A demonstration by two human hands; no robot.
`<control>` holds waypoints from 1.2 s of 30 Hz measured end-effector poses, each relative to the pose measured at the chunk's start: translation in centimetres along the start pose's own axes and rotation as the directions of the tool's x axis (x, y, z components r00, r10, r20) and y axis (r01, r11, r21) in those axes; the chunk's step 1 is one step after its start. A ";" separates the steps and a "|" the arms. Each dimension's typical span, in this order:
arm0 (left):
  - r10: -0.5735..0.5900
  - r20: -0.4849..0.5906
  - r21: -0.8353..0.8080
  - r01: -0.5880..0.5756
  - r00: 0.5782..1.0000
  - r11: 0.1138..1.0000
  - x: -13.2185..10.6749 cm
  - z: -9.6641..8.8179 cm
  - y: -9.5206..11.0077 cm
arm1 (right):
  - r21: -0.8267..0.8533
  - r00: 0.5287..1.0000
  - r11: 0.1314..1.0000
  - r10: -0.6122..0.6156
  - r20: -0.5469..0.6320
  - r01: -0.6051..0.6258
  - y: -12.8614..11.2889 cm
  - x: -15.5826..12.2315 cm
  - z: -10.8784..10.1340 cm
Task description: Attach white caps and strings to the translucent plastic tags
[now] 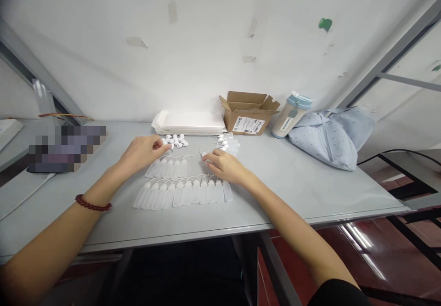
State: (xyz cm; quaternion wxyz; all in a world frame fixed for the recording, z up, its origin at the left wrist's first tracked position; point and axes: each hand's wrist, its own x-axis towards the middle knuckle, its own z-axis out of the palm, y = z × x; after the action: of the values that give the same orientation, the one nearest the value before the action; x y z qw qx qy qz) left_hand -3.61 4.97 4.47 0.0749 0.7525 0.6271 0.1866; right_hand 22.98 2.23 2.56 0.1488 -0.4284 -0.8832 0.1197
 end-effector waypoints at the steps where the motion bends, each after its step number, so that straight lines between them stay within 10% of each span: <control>1: 0.005 -0.017 -0.026 -0.005 1.000 1.000 0.0 0.0 0.1 | -0.009 1.000 1.000 -0.006 -0.023 0.006 0.0 0.0 0.1; 7: 0.010 -0.096 -0.333 -0.041 0.995 0.942 -0.4 0.0 1.0 | -0.012 0.978 1.000 -0.027 -0.207 0.025 0.5 0.1 0.6; 16: 0.099 0.114 -0.648 -0.001 0.989 0.762 -1.5 -0.5 3.1 | 0.347 0.866 0.934 0.103 -0.490 0.084 -0.1 0.2 0.1; 28: 0.180 0.316 -0.736 0.121 0.932 0.666 -2.3 0.1 4.9 | 0.894 0.894 0.445 0.376 -0.245 0.058 -1.2 0.3 -0.4; 36: 0.089 0.114 -0.818 0.043 0.990 0.573 -2.2 0.3 4.6 | 0.945 0.930 0.327 0.350 -0.112 -0.009 -1.4 0.1 -0.5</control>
State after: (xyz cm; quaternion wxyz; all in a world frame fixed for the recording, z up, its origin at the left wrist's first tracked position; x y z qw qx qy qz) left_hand 0.45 1.94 5.36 0.4558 0.6521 0.4533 0.4019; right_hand 22.07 1.54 3.51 0.4820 -0.3751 -0.5685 0.5511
